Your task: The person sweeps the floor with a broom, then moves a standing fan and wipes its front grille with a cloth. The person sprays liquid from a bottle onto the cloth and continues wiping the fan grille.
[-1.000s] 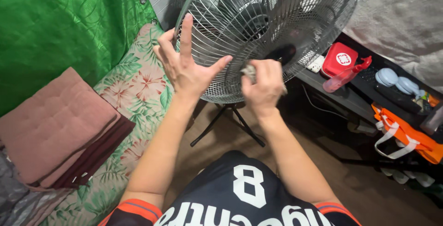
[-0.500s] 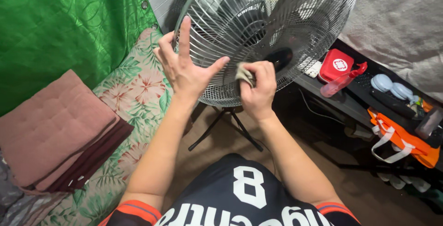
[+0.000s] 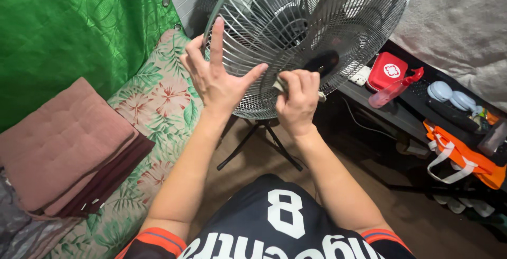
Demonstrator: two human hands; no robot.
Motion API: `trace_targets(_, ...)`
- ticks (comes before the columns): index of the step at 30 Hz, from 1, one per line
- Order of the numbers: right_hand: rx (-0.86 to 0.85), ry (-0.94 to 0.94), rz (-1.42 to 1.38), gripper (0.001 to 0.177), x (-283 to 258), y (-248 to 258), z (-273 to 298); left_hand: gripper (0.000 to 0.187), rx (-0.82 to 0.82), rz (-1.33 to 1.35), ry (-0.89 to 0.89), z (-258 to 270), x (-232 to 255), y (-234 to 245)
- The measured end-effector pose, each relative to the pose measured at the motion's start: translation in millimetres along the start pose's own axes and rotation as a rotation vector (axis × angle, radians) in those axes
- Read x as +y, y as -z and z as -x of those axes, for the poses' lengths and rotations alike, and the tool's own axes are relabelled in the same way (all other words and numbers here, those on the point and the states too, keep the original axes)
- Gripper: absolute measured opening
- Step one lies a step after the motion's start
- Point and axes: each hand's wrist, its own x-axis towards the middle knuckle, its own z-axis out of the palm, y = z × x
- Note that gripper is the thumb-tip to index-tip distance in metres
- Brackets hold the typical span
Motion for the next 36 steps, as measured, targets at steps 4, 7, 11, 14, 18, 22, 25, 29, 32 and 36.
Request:
trace_targets(4,-0.017,0.108,-0.04,0.033,-19,0,-1,0.111,-0.001,0.012,-0.012,1,3,-1)
trace_targets(7,-0.068,0.145,-0.112,0.029,-21,10,3,0.111,-0.037,0.028,-0.01,2,3,1)
trace_targets(11,-0.06,0.177,-0.155,0.029,6,30,6,0.111,-0.045,0.009,-0.012,-1,-1,3)
trace_targets(14,0.091,-0.162,-0.086,0.034,25,29,9,0.11,-0.042,0.023,-0.01,2,1,4)
trace_targets(18,0.059,-0.166,-0.035,0.033,27,11,7,0.109,-0.026,0.028,-0.004,0,6,1)
trace_targets(22,-0.031,-0.029,-0.094,0.034,11,9,11,0.11,-0.02,0.004,-0.026,1,3,5)
trace_targets(25,-0.074,0.115,-0.072,0.037,6,20,10,0.11,-0.036,0.026,-0.038,1,1,6)
trace_targets(29,-0.148,0.104,-0.034,0.033,10,30,1,0.109,-0.057,0.032,-0.03,2,-1,5)
trace_targets(32,-0.214,0.082,0.246,0.028,17,34,-8,0.111,-0.059,0.023,-0.013,2,-3,6)
trace_targets(36,-0.196,0.055,0.226,0.027,16,36,-11,0.11,-0.037,-0.006,-0.016,-1,-1,3)
